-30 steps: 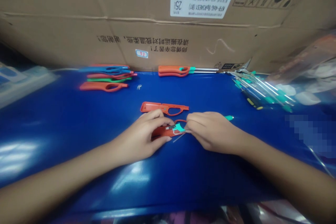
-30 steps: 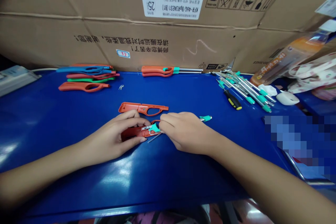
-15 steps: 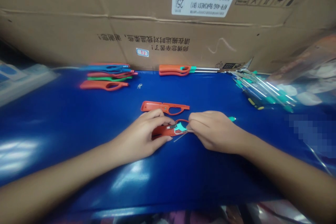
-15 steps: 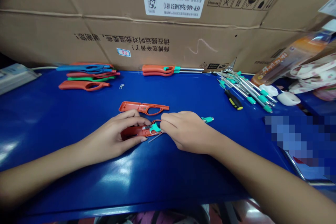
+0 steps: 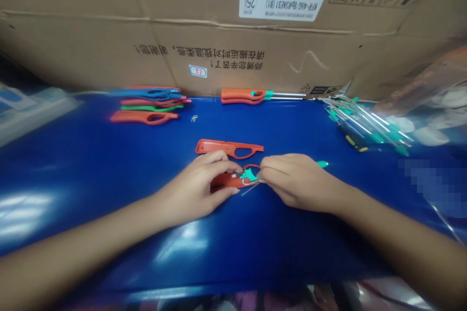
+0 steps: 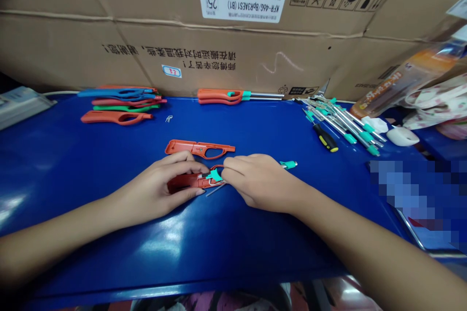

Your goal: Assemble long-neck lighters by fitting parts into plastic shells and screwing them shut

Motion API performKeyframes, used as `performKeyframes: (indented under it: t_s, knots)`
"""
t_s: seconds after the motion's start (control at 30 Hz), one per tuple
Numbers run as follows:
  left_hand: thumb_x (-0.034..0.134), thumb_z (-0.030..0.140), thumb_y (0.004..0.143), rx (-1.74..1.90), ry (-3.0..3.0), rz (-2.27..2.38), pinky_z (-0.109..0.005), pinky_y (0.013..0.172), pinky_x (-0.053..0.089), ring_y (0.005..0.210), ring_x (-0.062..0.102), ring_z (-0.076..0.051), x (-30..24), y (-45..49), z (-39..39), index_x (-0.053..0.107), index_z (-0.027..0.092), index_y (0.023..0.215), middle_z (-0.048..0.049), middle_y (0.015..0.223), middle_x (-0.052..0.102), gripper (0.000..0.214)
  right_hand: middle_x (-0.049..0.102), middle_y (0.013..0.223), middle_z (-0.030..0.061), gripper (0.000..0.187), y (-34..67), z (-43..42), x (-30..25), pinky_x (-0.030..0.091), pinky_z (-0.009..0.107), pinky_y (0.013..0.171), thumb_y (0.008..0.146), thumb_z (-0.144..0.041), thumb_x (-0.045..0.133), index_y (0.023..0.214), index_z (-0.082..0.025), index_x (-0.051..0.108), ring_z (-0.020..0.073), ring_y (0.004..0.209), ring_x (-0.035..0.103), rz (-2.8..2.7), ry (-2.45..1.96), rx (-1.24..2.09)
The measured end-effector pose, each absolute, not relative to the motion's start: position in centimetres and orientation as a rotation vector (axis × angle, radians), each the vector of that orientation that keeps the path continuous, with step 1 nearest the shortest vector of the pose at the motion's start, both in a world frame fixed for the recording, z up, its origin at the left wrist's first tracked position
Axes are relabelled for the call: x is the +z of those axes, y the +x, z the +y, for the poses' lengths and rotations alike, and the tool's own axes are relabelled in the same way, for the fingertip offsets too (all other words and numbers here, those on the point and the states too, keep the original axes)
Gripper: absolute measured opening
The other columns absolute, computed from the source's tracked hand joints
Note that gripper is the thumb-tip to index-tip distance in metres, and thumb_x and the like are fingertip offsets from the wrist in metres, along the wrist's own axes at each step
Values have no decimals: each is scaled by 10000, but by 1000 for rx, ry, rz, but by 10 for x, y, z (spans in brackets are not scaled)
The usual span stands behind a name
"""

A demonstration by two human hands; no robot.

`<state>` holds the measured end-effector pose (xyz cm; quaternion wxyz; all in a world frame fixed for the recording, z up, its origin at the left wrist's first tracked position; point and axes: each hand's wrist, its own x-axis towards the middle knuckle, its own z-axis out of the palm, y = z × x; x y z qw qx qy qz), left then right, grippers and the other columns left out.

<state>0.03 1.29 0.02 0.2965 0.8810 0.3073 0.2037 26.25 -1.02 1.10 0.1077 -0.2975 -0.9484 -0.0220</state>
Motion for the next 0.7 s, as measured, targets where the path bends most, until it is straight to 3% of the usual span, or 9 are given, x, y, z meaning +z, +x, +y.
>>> performKeyframes:
  t_s: [0.47,0.7]
  knots:
    - [654,230,931,538,2363,818,-347,935,502,1058,616,-201,-2,0,13,642,217,1169,-50,1149,639,239,627,853,38,259,261,-14,14,333,305,617,1002,-171,431,913,-159,674,158,699,517,-2796,-932,44]
    - [592,245,986,518,2484,746,-380,961,487,1092,579,-211,-1,-2,15,487,258,1454,-75,1185,599,479,634,866,30,250,261,-15,14,374,287,669,1017,-210,454,927,-166,683,148,738,552,-2744,-992,167]
